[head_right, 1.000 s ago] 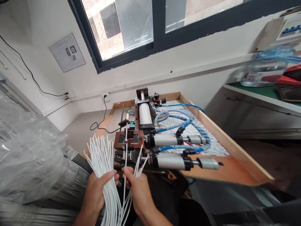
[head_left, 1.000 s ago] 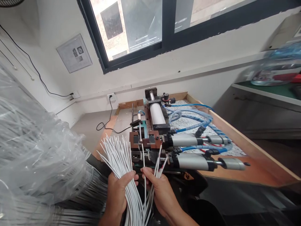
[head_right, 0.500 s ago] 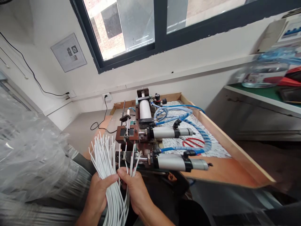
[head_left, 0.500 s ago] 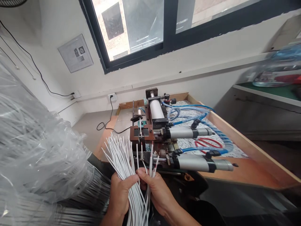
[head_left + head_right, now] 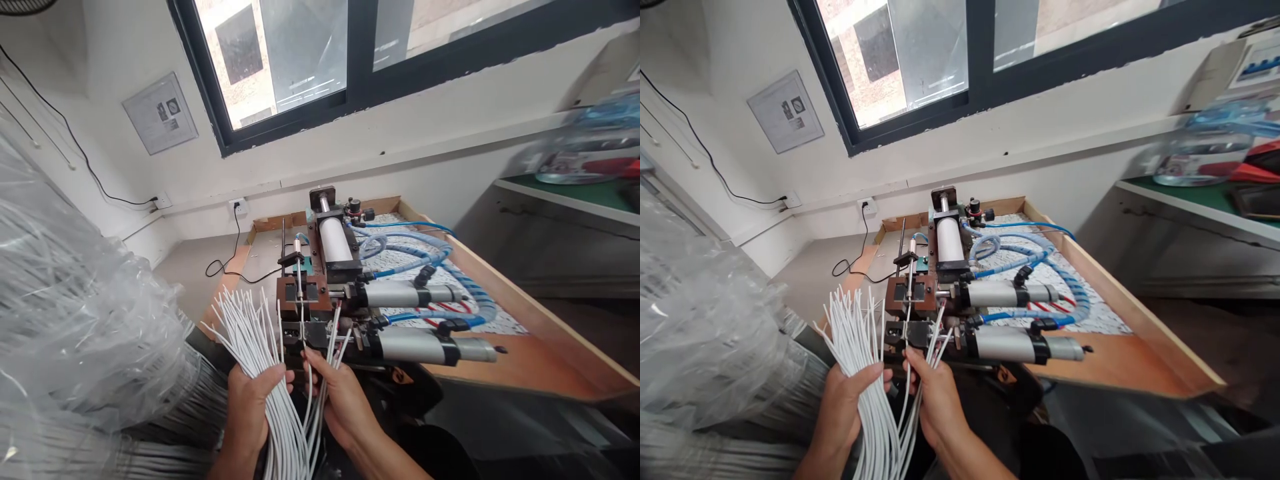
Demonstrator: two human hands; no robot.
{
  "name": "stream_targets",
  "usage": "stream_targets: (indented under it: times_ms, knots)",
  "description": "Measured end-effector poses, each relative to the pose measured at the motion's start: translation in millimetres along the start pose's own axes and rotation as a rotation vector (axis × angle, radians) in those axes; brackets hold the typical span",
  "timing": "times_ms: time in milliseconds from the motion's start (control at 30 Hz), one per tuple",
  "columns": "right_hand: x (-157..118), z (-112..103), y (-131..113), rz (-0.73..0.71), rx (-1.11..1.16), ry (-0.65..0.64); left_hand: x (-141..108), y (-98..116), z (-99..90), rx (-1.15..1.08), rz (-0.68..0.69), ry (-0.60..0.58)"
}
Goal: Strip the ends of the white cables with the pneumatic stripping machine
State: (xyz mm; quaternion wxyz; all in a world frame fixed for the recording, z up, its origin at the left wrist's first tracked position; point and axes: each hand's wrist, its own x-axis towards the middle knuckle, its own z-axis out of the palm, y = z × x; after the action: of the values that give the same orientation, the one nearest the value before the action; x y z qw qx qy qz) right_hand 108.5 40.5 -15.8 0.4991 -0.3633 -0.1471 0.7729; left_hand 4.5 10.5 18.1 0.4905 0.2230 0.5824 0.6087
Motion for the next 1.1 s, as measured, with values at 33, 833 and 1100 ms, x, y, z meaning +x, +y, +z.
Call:
stream_targets:
  times_ms: [33, 833, 1100]
  knots:
    - [-1, 1, 0, 0.012, 0.006, -0.025, -1, -1, 0.1, 0.004, -0.004, 0.003]
    - [0, 1, -1, 0.067, -0.042, -0.067, -2, -3, -1.6, 0.027, -0.008, -0.049]
    - [-15, 2, 4, -0.136, -0.208, -0.131, -5, -6, -2.0, 0.023, 0.045, -0.165]
